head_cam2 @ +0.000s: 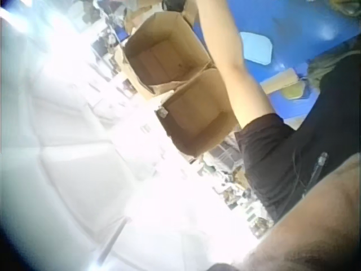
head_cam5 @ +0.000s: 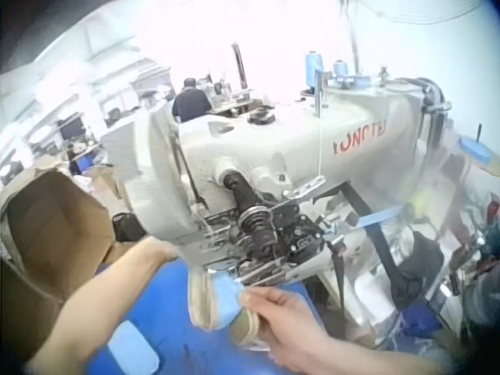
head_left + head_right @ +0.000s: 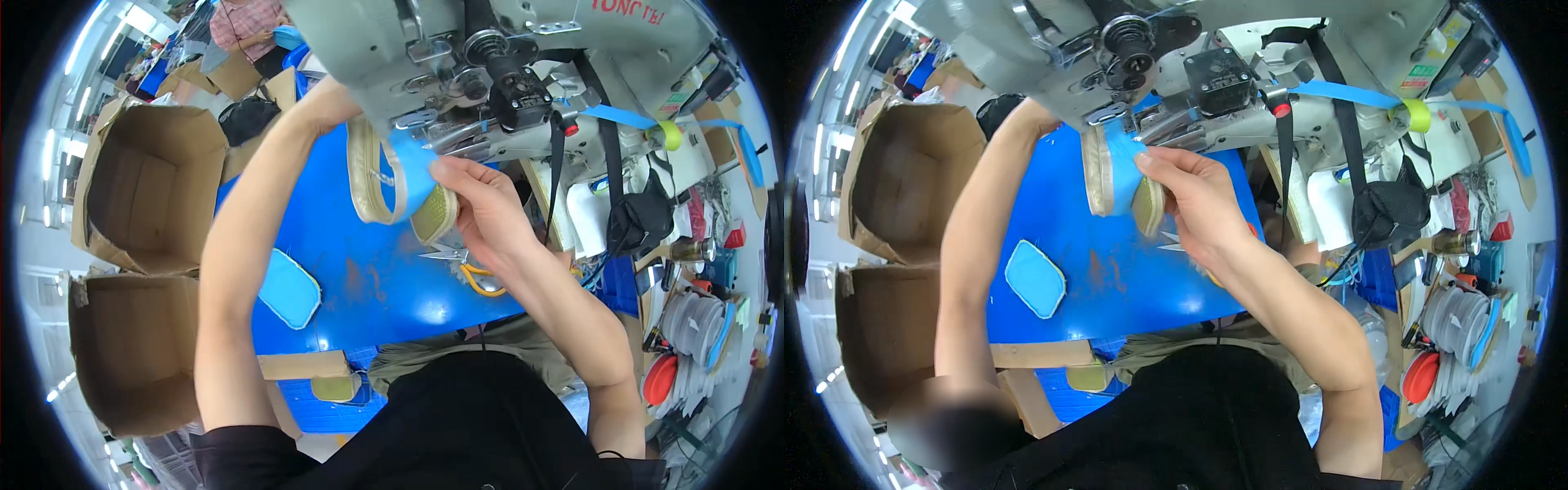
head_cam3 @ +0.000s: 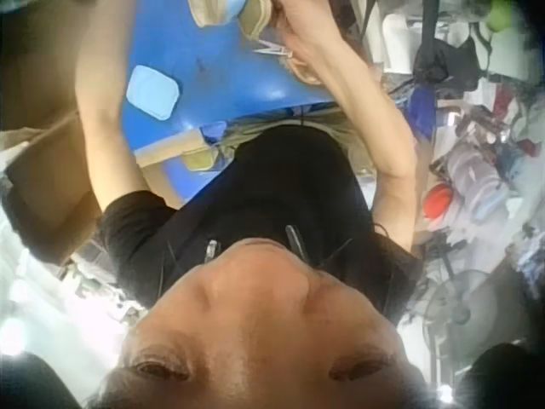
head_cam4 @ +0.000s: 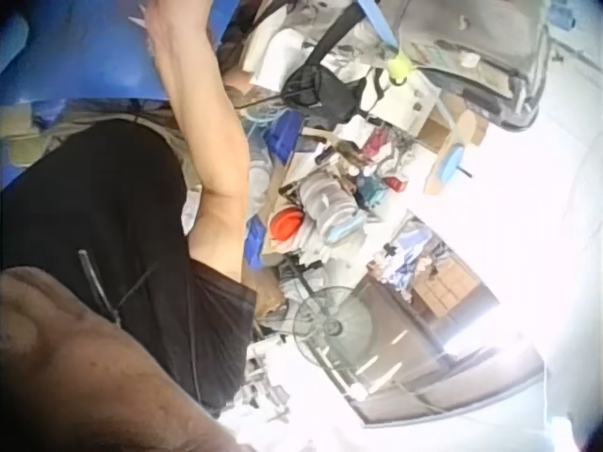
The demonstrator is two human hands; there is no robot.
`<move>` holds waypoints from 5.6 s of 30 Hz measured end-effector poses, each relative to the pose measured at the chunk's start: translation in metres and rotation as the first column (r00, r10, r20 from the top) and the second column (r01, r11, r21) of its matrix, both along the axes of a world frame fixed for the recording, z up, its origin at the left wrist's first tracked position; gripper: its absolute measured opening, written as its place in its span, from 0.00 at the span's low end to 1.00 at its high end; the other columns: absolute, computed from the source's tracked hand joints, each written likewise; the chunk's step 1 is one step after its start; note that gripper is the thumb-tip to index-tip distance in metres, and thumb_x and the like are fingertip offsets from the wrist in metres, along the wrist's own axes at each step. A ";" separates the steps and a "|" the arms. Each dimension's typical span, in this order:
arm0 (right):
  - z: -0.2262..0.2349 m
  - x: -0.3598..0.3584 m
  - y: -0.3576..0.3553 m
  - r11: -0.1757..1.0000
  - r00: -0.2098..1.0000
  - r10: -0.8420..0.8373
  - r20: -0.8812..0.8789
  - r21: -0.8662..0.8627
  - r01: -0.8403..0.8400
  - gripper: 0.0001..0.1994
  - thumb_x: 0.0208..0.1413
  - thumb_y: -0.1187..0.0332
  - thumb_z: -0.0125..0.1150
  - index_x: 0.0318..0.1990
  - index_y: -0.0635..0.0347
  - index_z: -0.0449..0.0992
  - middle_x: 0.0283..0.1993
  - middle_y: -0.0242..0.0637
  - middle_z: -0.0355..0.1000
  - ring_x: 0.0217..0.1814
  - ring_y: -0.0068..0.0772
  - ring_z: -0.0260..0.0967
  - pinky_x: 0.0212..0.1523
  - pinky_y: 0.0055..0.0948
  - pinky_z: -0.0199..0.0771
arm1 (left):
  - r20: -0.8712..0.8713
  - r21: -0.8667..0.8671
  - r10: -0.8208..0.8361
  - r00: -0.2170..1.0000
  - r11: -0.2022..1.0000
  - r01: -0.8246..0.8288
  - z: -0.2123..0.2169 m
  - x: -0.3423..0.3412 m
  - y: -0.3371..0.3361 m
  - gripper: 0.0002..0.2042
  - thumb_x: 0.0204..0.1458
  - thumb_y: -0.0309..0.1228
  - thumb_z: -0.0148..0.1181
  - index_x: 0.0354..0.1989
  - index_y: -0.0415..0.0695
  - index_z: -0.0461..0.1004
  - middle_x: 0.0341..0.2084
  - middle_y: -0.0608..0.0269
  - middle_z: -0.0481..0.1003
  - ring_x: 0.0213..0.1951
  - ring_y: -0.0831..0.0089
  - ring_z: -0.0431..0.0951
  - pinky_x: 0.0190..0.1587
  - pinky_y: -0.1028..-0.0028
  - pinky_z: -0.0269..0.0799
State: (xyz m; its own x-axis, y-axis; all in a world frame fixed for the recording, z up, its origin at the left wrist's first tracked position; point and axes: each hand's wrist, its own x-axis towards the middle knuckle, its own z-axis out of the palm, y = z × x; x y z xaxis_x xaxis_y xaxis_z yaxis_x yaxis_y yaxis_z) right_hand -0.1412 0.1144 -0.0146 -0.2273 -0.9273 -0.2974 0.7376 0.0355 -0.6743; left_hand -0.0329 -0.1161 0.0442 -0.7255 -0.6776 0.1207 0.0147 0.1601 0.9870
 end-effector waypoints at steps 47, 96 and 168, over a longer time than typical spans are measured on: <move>-0.037 0.016 0.019 0.939 0.696 -0.329 -0.639 -0.298 0.171 0.11 0.46 0.72 0.75 0.36 0.60 0.79 0.31 0.33 0.77 0.33 0.25 0.76 0.32 0.27 0.74 | -0.152 -0.978 0.216 0.964 0.105 -0.178 -0.031 0.037 0.164 0.12 0.33 0.26 0.74 0.31 0.45 0.85 0.27 0.67 0.78 0.30 0.67 0.80 0.33 0.70 0.71; -0.030 0.015 -0.007 0.912 0.743 -0.407 -0.531 -0.286 0.295 0.12 0.46 0.77 0.73 0.40 0.65 0.81 0.32 0.34 0.79 0.32 0.21 0.76 0.36 0.23 0.78 | -0.069 -0.989 0.139 0.988 -0.140 -0.049 -0.027 0.034 0.115 0.11 0.41 0.33 0.71 0.35 0.51 0.84 0.27 0.74 0.78 0.37 0.71 0.81 0.46 0.69 0.61; -0.030 0.012 -0.006 0.925 0.880 -0.298 -0.369 -0.341 0.170 0.12 0.55 0.75 0.72 0.44 0.69 0.79 0.38 0.39 0.79 0.41 0.24 0.77 0.43 0.23 0.80 | 0.007 -0.269 0.181 0.983 0.948 -0.172 -0.034 0.051 0.123 0.12 0.65 0.36 0.61 0.45 0.40 0.82 0.34 0.69 0.81 0.35 0.86 0.77 0.40 0.82 0.72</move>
